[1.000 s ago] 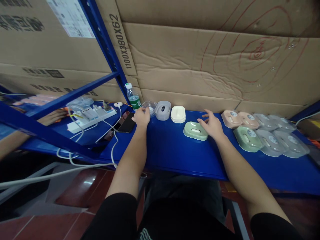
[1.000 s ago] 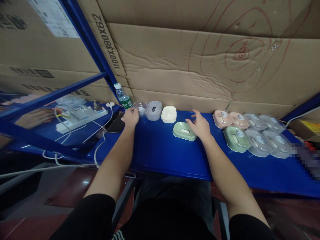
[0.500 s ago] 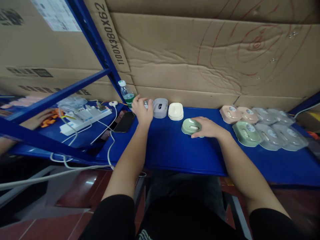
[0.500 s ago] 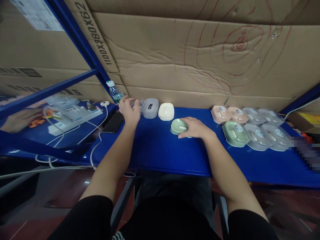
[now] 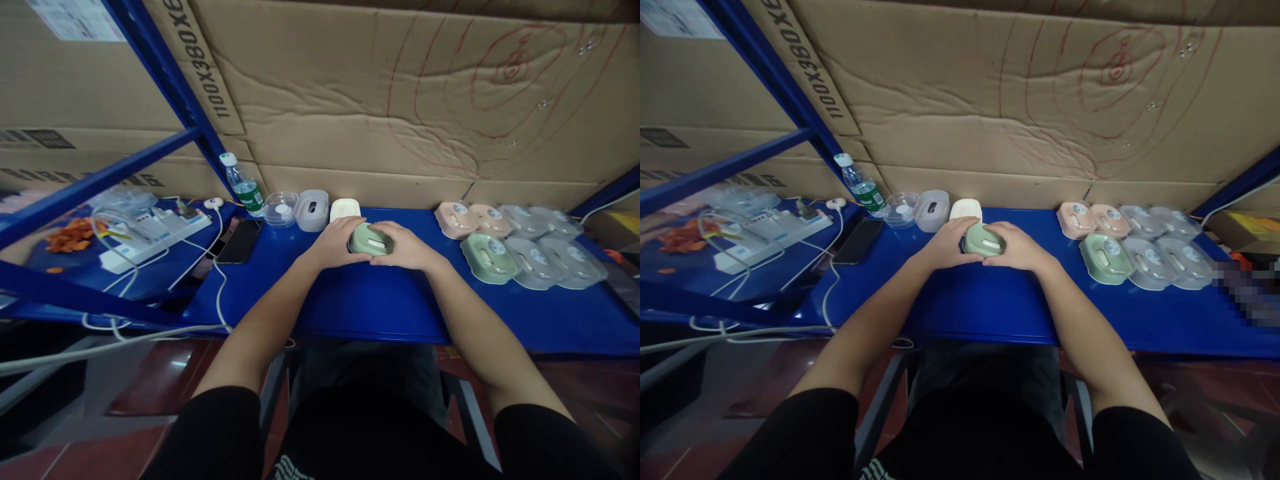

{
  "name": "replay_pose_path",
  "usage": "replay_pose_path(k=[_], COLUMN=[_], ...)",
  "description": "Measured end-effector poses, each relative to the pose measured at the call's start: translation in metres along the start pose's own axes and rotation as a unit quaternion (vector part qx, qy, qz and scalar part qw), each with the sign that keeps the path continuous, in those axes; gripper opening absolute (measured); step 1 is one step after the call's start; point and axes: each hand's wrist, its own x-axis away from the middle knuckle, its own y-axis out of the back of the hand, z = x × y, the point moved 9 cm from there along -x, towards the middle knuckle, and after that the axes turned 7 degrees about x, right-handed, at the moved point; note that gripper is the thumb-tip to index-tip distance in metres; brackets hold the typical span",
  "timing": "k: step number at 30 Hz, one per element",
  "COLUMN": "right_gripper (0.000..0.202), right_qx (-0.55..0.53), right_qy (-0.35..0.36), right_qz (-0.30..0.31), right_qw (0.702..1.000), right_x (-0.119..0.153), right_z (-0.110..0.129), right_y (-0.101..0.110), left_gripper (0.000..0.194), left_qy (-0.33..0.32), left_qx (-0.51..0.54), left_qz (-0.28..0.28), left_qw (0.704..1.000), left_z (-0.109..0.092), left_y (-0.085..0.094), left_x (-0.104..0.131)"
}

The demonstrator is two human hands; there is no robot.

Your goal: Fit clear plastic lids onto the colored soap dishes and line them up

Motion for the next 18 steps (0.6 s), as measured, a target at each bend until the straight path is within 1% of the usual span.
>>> replay_pose_path(k=[4,8,11,15,17,18], right_gripper=[0.093,0.090,0.090,0.085,0.082,0.082], right_qx=[0.007,0.007,-0.006,-0.036,-0.057,-0.067], right_qy=[-0.004,0.000,-0.002,-0.015,-0.019,-0.019], right_qz=[0.008,0.015,0.005,-0.021,-0.038,-0.048], right_qw=[1.000,1.000,1.000,0.999,0.997,0.996], right_x=[0.000,0.000,0.000,0.000,0.000,0.000], right_z=[-0.002,0.001,0.002,-0.001,-0.002,-0.002], right_y=[-0.005,-0.007,-0.003,0.005,0.010,0.012], left_gripper=[0.104,0.105,0.107,0.119,0.118,0.114], left_qy=[0.012,0.007,0.009,0.012,0.011,0.011], left_qx=[0.002,0.001,0.003,0.011,0.021,0.026], left_qz=[0.030,0.057,0.059,0.058,0.053,0.046], left_qw=[0.999,0.998,0.998,0.998,0.998,0.999], left_z=[0.007,0.004,0.002,0.002,0.001,0.001], left_y=[-0.003,-0.006,-0.006,-0.004,-0.002,0.000], left_x=[0.001,0.003,0.003,0.004,0.004,0.004])
